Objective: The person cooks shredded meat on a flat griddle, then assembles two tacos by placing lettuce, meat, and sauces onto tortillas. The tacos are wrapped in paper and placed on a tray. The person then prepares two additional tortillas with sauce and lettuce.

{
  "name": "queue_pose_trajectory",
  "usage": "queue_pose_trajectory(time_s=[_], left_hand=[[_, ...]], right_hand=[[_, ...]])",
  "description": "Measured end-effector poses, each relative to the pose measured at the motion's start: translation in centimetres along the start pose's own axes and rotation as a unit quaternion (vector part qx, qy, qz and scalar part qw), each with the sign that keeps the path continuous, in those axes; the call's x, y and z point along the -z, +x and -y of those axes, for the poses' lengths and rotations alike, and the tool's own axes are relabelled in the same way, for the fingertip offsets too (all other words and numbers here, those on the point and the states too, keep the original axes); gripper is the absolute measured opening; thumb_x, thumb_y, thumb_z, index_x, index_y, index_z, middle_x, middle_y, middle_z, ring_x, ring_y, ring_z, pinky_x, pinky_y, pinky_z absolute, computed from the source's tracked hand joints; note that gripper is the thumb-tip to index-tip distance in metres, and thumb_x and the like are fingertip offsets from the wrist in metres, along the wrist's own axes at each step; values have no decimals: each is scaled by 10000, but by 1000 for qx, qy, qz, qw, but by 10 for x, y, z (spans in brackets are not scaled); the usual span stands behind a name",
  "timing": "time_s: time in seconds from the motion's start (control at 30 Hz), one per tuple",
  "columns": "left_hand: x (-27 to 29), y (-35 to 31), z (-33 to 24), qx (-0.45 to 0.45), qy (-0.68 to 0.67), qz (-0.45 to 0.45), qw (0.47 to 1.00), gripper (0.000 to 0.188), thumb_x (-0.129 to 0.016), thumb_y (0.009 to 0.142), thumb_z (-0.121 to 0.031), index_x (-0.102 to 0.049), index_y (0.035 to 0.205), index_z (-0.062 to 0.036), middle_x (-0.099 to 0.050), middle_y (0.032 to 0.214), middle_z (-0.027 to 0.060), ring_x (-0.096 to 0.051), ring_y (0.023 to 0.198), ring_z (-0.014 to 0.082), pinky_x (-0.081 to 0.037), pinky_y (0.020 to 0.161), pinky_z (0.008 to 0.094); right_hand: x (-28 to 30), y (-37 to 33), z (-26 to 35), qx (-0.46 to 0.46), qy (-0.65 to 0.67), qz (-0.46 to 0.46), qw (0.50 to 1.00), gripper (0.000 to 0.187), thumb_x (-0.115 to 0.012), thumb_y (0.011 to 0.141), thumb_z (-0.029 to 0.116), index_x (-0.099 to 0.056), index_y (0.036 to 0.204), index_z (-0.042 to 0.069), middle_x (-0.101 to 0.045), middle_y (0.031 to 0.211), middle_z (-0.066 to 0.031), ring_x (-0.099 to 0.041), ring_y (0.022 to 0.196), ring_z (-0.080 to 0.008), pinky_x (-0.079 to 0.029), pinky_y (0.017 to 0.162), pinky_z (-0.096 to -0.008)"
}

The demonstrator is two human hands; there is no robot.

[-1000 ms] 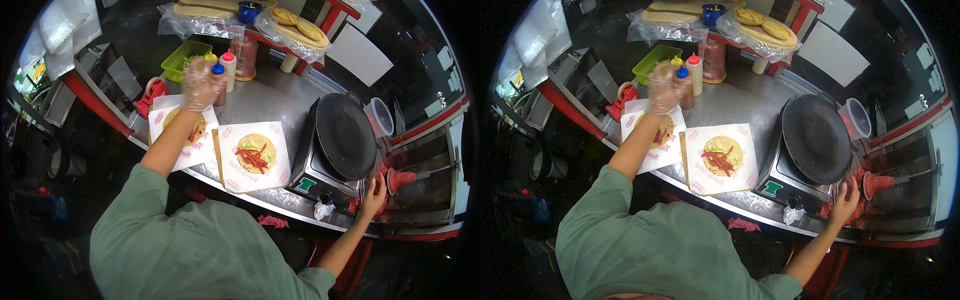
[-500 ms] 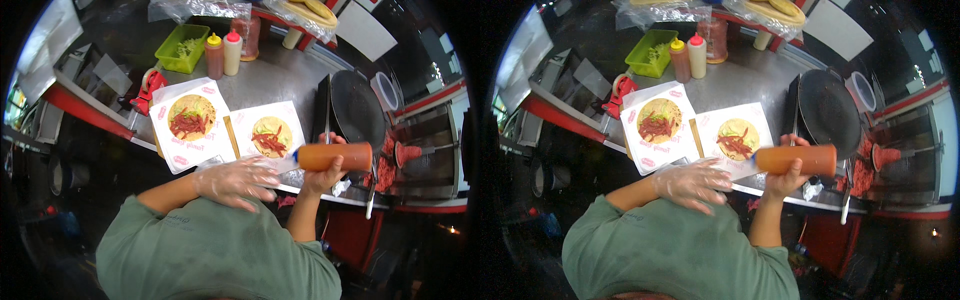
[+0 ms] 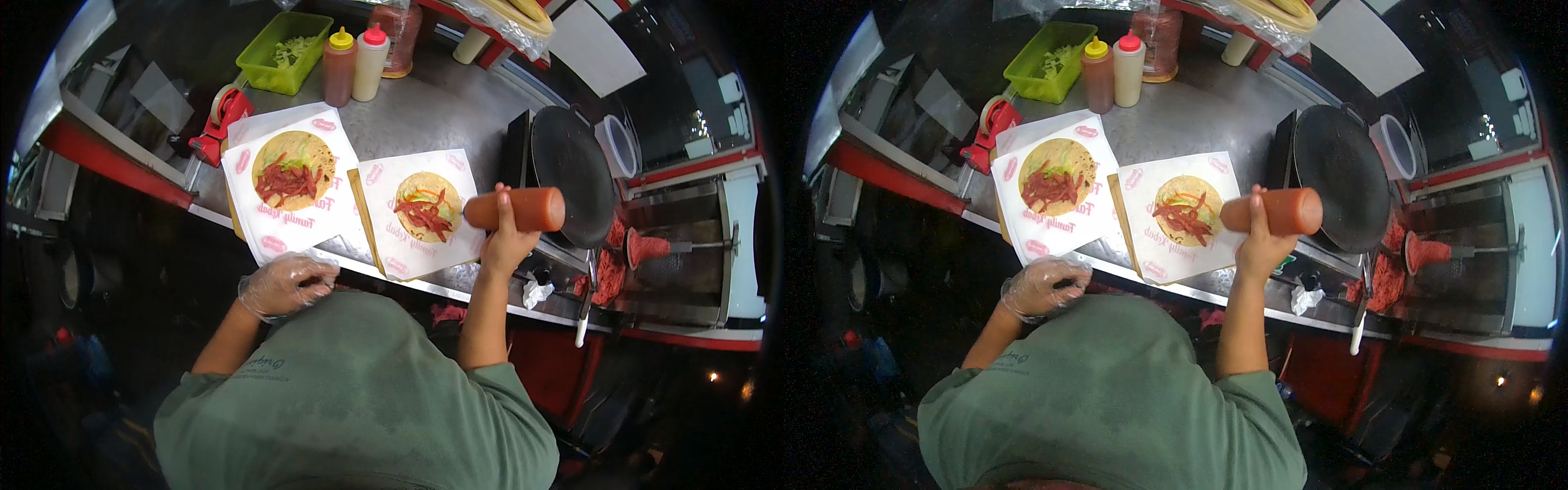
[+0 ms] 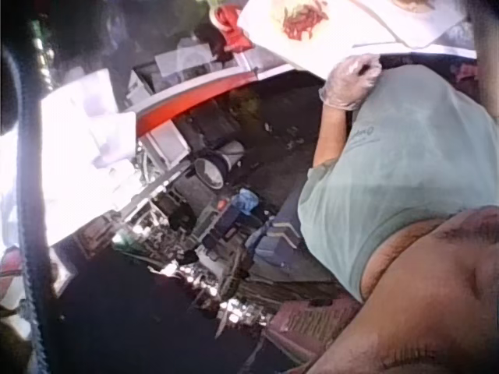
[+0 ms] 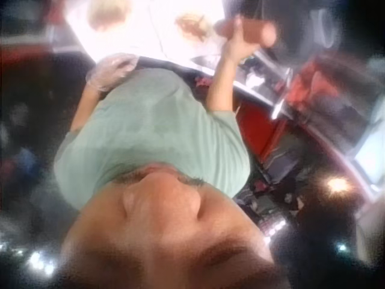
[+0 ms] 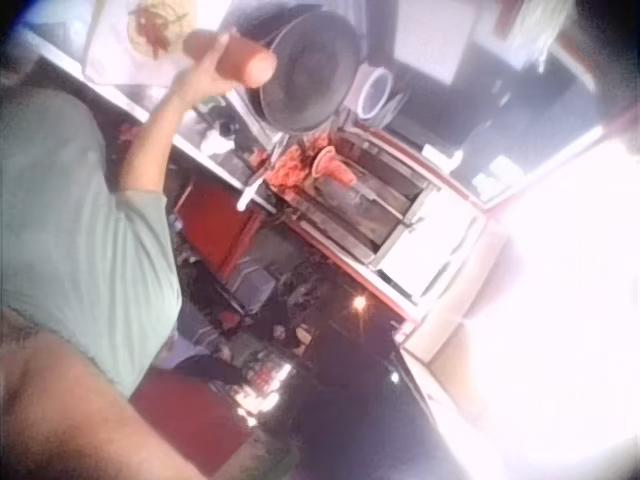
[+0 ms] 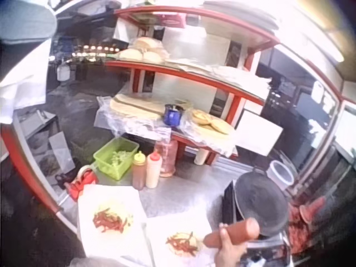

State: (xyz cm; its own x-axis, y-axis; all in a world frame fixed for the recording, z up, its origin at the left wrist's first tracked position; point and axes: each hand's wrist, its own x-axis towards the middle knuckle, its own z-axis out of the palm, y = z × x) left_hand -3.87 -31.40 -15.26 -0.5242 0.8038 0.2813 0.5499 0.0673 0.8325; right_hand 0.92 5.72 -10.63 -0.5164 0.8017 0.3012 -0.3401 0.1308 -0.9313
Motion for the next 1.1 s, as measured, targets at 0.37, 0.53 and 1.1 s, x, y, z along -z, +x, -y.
queue_pose_trajectory(time_s=[0.37, 0.53, 1.1], left_hand=[[28, -20, 11, -32, 51, -10, 998, 282, -727, 967, -235, -741, 1179, -50, -761, 1043, 103, -713, 948, 289, -559, 885, 411], [40, -13, 9, -95, 29, -10, 995, 288, -750, 946, -236, -743, 1179, -67, -753, 1031, 101, -715, 945, 300, -564, 868, 421], [82, -84, 41, 1, 55, -6, 998, 276, -743, 955, -270, -762, 1130, -58, -778, 1072, 91, -728, 1005, 268, -564, 877, 417]], right_hand=[[-77, -5, -7, -6, 52, 87, 995, 397, -805, 893, 47, -564, 1197, -35, -699, 1062, -151, -718, 1022, -250, -571, 956, -390], [-194, -86, -66, -135, 119, 223, 958, 475, -782, 927, 94, -518, 1305, -18, -728, 1145, -196, -710, 1049, -267, -546, 1003, -394], [-230, -93, -18, -84, 101, 213, 968, 449, -762, 913, -13, -517, 1285, -64, -685, 1187, -232, -714, 1117, -348, -570, 1007, -442]])
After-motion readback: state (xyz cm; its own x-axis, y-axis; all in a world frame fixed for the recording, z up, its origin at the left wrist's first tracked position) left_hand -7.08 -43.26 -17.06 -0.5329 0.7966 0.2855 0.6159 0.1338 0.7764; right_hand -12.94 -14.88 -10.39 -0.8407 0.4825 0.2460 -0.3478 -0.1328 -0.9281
